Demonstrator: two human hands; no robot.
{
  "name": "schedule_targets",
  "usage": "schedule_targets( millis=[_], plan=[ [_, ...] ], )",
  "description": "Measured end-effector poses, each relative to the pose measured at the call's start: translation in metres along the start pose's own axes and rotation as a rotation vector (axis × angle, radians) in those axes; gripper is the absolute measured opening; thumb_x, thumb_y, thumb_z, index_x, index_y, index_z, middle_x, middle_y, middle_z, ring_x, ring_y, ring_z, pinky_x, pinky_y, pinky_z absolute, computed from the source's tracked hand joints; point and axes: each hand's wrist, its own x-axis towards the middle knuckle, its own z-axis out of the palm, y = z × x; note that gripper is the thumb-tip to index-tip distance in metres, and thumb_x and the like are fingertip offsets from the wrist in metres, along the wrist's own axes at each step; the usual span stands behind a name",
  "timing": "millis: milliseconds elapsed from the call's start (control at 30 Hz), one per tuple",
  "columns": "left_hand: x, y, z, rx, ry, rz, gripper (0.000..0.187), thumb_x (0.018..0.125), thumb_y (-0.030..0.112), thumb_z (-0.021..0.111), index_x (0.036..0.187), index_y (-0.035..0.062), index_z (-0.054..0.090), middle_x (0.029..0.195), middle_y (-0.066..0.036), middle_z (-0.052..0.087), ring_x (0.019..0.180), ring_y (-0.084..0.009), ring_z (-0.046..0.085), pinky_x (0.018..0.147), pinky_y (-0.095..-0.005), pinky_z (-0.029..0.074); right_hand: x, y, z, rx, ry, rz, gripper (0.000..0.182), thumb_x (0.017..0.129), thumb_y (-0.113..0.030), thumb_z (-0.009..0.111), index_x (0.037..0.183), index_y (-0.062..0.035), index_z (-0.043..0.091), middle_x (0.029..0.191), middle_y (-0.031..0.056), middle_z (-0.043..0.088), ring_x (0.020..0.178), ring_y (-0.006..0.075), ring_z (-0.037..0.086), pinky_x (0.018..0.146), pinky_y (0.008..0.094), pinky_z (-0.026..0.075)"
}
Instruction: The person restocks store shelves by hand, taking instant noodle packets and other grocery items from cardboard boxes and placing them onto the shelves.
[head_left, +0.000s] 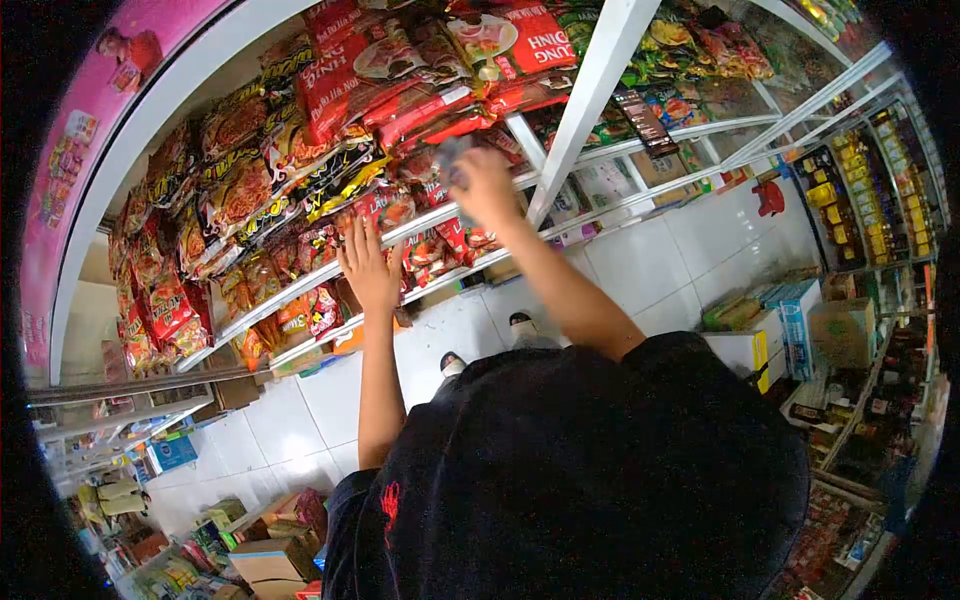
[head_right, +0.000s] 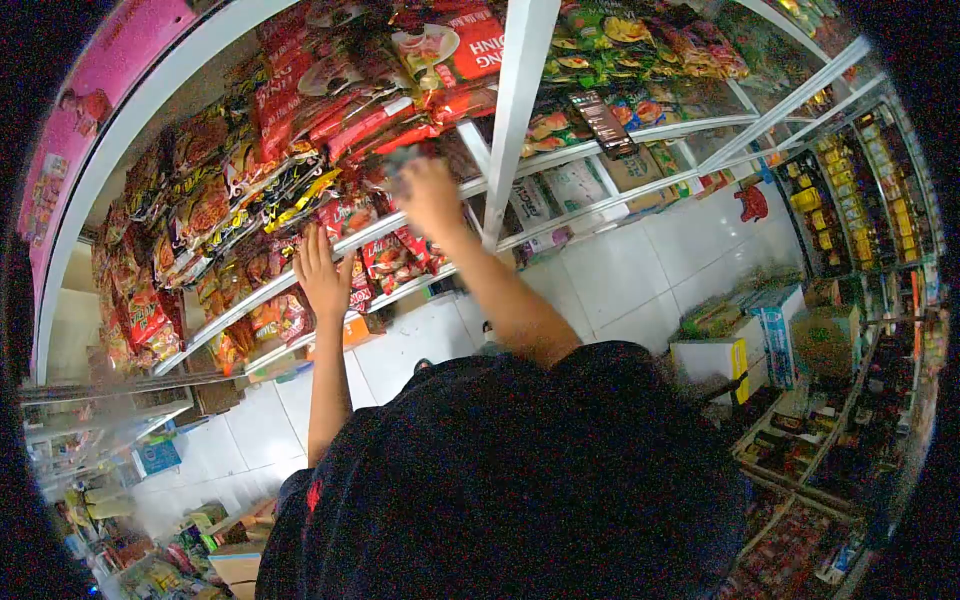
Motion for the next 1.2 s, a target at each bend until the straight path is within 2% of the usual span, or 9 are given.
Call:
schedule_targets(
  millis=[133, 267, 333, 533, 600, 733, 933, 1100, 1200],
  plan=[
    [0.002, -0.001, 0.000, -0.012, -0.003, -0.023, 0.061, 0.081, 0.043, 0.050, 0.131, 0.0121, 0.033, 0.135, -0.007, 0.033, 0.125, -0.0255, 0.028, 0.103, -0.0445, 0.015, -0.011, -0.040, 0.021, 0.208, -0.107, -0.210, 0.031, 0.060, -0.020, 0.066, 0.088, -0.0081, 0.059, 0.096, 0.0078, 0.053, 0.101, 0.0310, 0.046, 0.088, 0.0417, 0.039],
    [0.004, -0.001, -0.003, -0.008, 0.017, -0.027, 0.060, 0.078, 0.044, 0.054, 0.127, 0.0131, 0.039, 0.133, -0.007, 0.035, 0.123, -0.0254, 0.030, 0.101, -0.0446, 0.018, 0.010, 0.012, -0.019, 0.122, -0.114, -0.027, 0.026, 0.062, -0.018, 0.065, 0.085, -0.0084, 0.060, 0.094, 0.0076, 0.054, 0.092, 0.0283, 0.048, 0.080, 0.0396, 0.043],
    [0.011, -0.002, -0.009, 0.066, -0.112, -0.095, 0.060, 0.077, 0.044, 0.055, 0.126, 0.0139, 0.040, 0.132, -0.007, 0.037, 0.123, -0.0255, 0.031, 0.099, -0.0461, 0.019, 0.009, 0.012, -0.023, 0.086, -0.051, 0.034, 0.023, 0.062, -0.016, 0.064, 0.083, -0.0070, 0.058, 0.094, 0.0084, 0.054, 0.089, 0.0286, 0.048, 0.078, 0.0405, 0.043],
    [0.008, -0.015, 0.004, 0.122, 0.009, 0.022, 0.061, 0.076, 0.046, 0.056, 0.127, 0.0165, 0.041, 0.134, 0.000, 0.036, 0.124, -0.0237, 0.031, 0.100, -0.0468, 0.019, -0.012, -0.036, 0.014, 0.211, -0.085, -0.240, 0.029, 0.061, -0.016, 0.066, 0.088, -0.0080, 0.059, 0.096, 0.0061, 0.052, 0.095, 0.0276, 0.047, 0.082, 0.0370, 0.042],
    [0.008, -0.014, 0.003, 0.099, 0.044, 0.033, 0.058, 0.077, 0.045, 0.055, 0.126, 0.0170, 0.041, 0.134, 0.001, 0.036, 0.123, -0.0233, 0.033, 0.101, -0.0451, 0.019, 0.000, -0.015, -0.006, 0.191, -0.187, -0.159, 0.028, 0.062, -0.016, 0.066, 0.088, -0.0079, 0.060, 0.095, 0.0065, 0.053, 0.093, 0.0269, 0.049, 0.081, 0.0360, 0.043],
    [0.007, -0.010, 0.004, 0.104, 0.075, 0.018, 0.056, 0.078, 0.045, 0.054, 0.125, 0.0171, 0.043, 0.133, 0.001, 0.038, 0.121, -0.0233, 0.035, 0.100, -0.0437, 0.021, 0.006, 0.024, -0.021, 0.050, 0.004, 0.015, 0.029, 0.061, -0.016, 0.066, 0.087, -0.0061, 0.060, 0.094, 0.0076, 0.054, 0.092, 0.0275, 0.049, 0.080, 0.0369, 0.042],
    [0.007, -0.009, 0.007, 0.148, 0.121, 0.018, 0.054, 0.078, 0.045, 0.054, 0.124, 0.0171, 0.045, 0.131, 0.001, 0.040, 0.118, -0.0234, 0.038, 0.099, -0.0423, 0.023, -0.018, -0.044, 0.023, 0.213, -0.087, -0.168, 0.029, 0.061, -0.016, 0.067, 0.087, -0.0065, 0.058, 0.098, 0.0077, 0.051, 0.099, 0.0286, 0.045, 0.084, 0.0388, 0.041],
    [0.007, -0.010, 0.005, 0.091, 0.133, 0.023, 0.055, 0.077, 0.043, 0.055, 0.124, 0.0159, 0.045, 0.130, 0.000, 0.042, 0.119, -0.0241, 0.038, 0.099, -0.0426, 0.022, 0.006, 0.016, -0.018, 0.047, 0.040, -0.078, 0.026, 0.062, -0.017, 0.066, 0.085, -0.0062, 0.059, 0.095, 0.0081, 0.053, 0.094, 0.0283, 0.045, 0.079, 0.0386, 0.043],
    [0.007, -0.008, 0.003, 0.083, 0.133, 0.023, 0.056, 0.076, 0.043, 0.057, 0.123, 0.0155, 0.045, 0.129, 0.000, 0.043, 0.119, -0.0237, 0.038, 0.099, -0.0422, 0.022, 0.004, 0.006, -0.004, -0.013, 0.071, -0.025, 0.029, 0.060, -0.014, 0.068, 0.086, -0.0045, 0.058, 0.093, 0.0100, 0.052, 0.094, 0.0286, 0.045, 0.081, 0.0383, 0.041]
  ],
)
